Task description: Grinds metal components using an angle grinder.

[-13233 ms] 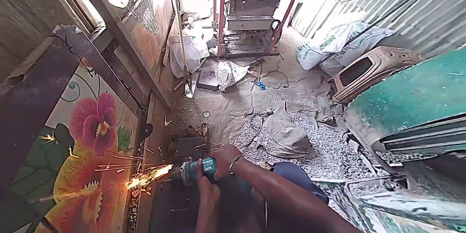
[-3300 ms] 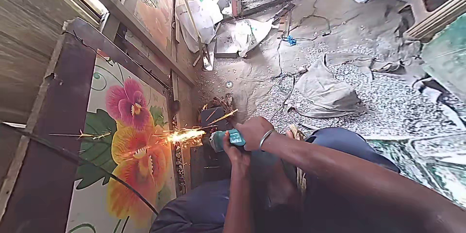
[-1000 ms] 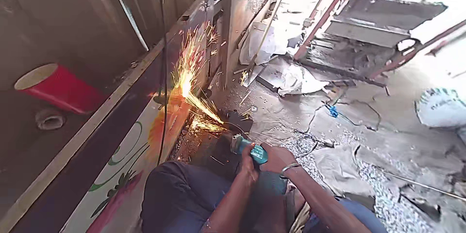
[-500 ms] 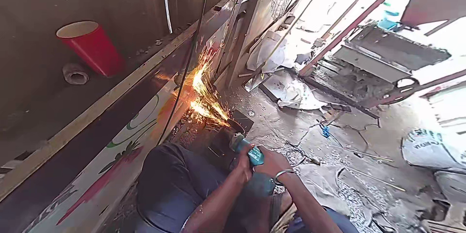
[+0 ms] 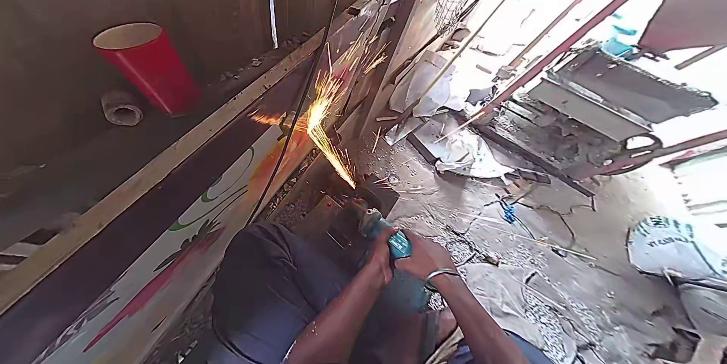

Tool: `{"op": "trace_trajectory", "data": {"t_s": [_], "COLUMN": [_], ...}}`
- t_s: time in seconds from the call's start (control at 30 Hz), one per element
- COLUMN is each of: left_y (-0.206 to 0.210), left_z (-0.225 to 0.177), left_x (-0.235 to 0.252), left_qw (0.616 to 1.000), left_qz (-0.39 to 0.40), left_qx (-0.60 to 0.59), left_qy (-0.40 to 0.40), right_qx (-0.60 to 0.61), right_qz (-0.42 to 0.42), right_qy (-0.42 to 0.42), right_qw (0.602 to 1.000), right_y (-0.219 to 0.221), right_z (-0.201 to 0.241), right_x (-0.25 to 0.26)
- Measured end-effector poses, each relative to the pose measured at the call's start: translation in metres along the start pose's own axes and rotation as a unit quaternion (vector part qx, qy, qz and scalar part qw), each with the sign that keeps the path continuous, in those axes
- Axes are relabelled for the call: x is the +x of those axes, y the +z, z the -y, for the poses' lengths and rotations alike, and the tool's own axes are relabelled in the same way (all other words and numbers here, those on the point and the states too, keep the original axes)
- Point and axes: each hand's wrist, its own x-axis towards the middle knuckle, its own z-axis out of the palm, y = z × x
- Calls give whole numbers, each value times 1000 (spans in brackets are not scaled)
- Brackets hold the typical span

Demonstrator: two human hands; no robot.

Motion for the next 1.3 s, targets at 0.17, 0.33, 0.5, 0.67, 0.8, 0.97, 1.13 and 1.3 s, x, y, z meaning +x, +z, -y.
{"op": "trace_trajectory", "data": {"t_s": [0.17, 0.33, 0.5, 0.67, 0.8, 0.97, 1.13, 1.3], "left_y": [3, 3, 0, -1, -1, 2, 1, 1], "left_z": [0, 6, 8, 5, 5, 9, 9, 5], "left_x": [-10, -4, 6, 4, -1, -5, 2, 4], "left_qw": [1000, 999, 999, 1000, 1000, 999, 999, 999], "left_qz": [-9, -12, -12, -10, -8, -16, -26, -21], "left_qx": [-10, -37, -31, -10, -18, -49, -35, -16], "left_qy": [-9, -12, -20, -20, -15, -8, -9, -19], "right_qx": [-13, -16, -7, -8, -8, -24, -24, -15], "right_qz": [-5, 1, 1, 1, -8, -9, 2, 0], "right_qy": [7, 12, 3, -1, 6, 15, 15, 8], "right_qw": [1000, 1000, 1000, 1000, 1000, 1000, 1000, 1000], "right_y": [4, -2, -1, 1, 3, 2, 1, -1], "right_z": [0, 0, -2, -2, 0, 0, -1, -2], "right_x": [-7, -10, -1, 2, -5, -12, -2, 1]}}
